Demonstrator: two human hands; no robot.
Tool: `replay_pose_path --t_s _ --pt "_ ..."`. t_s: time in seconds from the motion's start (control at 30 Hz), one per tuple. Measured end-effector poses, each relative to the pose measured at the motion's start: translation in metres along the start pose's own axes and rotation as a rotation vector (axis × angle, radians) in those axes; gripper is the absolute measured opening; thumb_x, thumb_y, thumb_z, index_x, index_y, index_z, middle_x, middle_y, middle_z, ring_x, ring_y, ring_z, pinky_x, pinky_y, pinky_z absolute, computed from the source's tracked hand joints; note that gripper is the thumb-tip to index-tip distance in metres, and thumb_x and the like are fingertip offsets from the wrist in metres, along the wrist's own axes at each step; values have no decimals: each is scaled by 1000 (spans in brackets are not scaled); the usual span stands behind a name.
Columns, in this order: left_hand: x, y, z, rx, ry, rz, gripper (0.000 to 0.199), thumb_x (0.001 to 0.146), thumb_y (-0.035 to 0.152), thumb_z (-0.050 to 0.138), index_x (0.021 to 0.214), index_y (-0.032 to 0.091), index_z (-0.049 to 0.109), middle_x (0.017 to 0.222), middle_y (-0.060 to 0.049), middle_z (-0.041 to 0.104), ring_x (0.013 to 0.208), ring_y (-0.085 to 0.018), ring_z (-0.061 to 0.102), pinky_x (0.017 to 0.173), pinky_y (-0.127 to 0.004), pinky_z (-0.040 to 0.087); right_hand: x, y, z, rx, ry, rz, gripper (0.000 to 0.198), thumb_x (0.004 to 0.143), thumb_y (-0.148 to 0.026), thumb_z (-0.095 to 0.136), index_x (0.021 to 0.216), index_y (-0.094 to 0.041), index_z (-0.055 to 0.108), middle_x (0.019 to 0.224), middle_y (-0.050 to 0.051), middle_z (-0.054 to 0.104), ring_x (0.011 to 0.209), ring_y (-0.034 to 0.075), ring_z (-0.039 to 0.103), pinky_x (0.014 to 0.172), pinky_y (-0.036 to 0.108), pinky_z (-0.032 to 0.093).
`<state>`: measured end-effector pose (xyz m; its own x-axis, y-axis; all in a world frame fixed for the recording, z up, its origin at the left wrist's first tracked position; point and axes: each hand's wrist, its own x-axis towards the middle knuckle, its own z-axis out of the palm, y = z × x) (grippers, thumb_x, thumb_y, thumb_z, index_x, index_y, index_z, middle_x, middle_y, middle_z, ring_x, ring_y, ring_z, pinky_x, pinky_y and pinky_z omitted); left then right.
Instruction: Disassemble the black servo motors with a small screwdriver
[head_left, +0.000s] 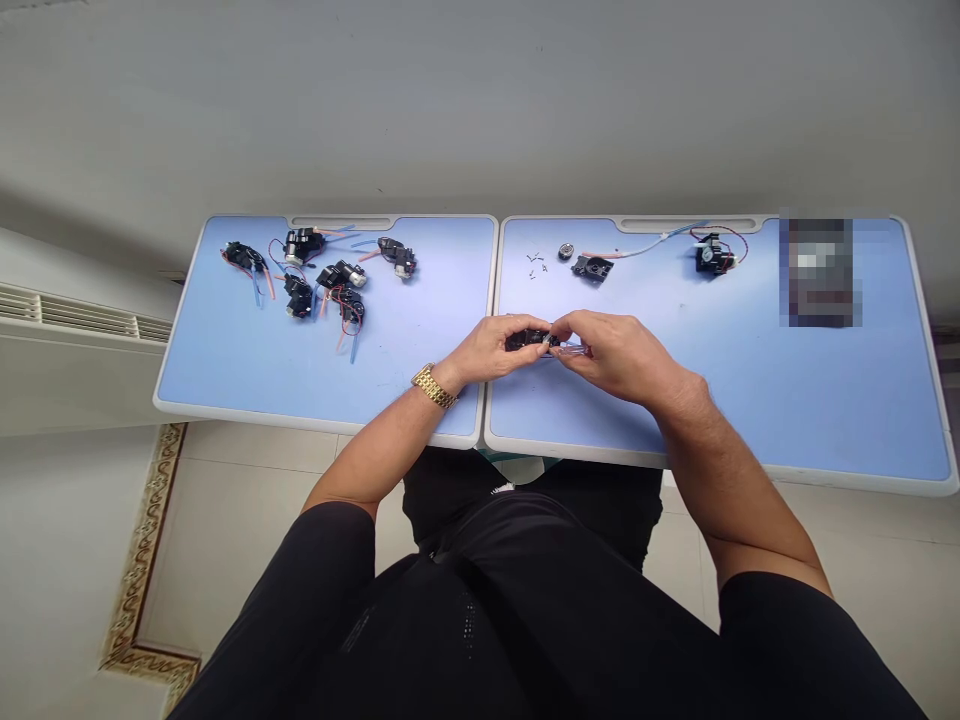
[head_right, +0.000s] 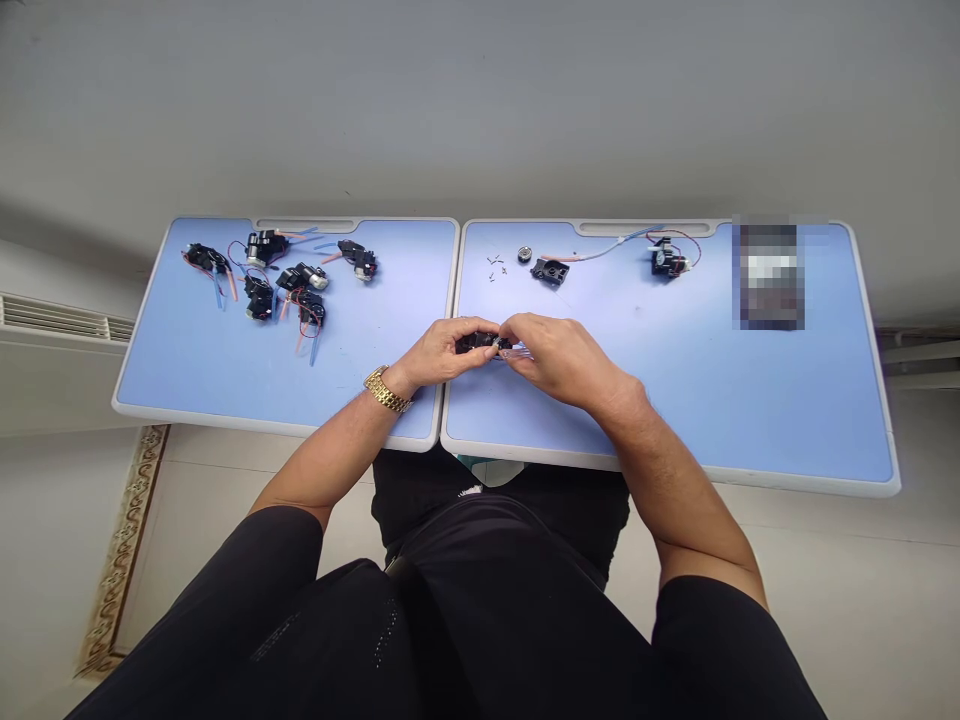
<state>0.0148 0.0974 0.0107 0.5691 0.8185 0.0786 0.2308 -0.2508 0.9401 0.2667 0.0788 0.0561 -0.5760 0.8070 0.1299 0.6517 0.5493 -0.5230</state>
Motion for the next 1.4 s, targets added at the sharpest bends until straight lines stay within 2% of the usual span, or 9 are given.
replay_pose_path --t_s 0.13,0.27,0.37,0.47,0.53,0.67,0.8,1.2,1.4 --pt "0 -3 -3 -98 1 -49 38 107 49 72 132 21 80 113 -8 84 91 -17 77 86 -32 63 -1 3 -2 79 138 41 23 108 -32 61 118 -25 81 110 8 88 85 24 79 80 38 58" --pt "2 -6 -5 -330 7 -43 45 106 55 75 133 19 78 123 -12 82 101 -19 79 89 -33 67 -3 11 -4 127 329 118 25 107 -35 64 115 -24 86 105 7 88 78 22 76 75 37 57" --pt "3 -6 -6 -445 -11 -21 45 105 55 79 133 19 78 124 -12 81 106 -20 78 92 -33 69 -3 16 -3 220 251 151 25 103 -40 70 112 -25 88 96 4 87 68 18 68 66 34 51" --pt "3 -6 -6 -482 -15 -11 42 105 52 81 133 20 78 122 -10 80 108 -20 78 96 -34 68 -2 16 -1 298 140 187 22 101 -41 72 99 -25 87 74 0 77 59 15 58 59 31 43" --pt "2 -6 -7 -491 -28 -7 41 105 50 81 133 20 79 122 -10 80 108 -20 79 97 -35 68 -1 15 0 320 135 202 22 100 -41 72 96 -25 86 69 -2 72 59 14 56 59 30 40" --pt "1 -5 -6 -465 -55 -9 42 104 50 81 133 20 79 124 -11 81 109 -20 79 98 -35 68 -1 13 0 330 142 169 21 101 -39 71 101 -25 86 78 0 78 65 15 61 64 30 43" --pt "1 -5 -6 -427 -62 -12 42 105 51 81 133 20 79 123 -11 81 107 -19 78 96 -33 68 0 16 1 297 148 98 19 102 -34 69 96 -24 84 87 3 82 73 17 66 69 31 46" --pt "0 0 -7 -473 -89 -47 44 107 57 76 128 19 79 115 -10 80 100 -18 78 91 -32 68 -3 19 9 105 168 -14 15 106 -27 61 96 -25 72 88 3 78 73 18 64 69 32 44" --pt "1 -3 -2 -504 -66 -82 52 106 61 76 140 22 73 101 -5 73 83 -14 75 76 -28 68 -4 21 17 -143 198 -52 22 111 -29 56 109 -22 76 99 6 82 77 19 66 64 31 40"
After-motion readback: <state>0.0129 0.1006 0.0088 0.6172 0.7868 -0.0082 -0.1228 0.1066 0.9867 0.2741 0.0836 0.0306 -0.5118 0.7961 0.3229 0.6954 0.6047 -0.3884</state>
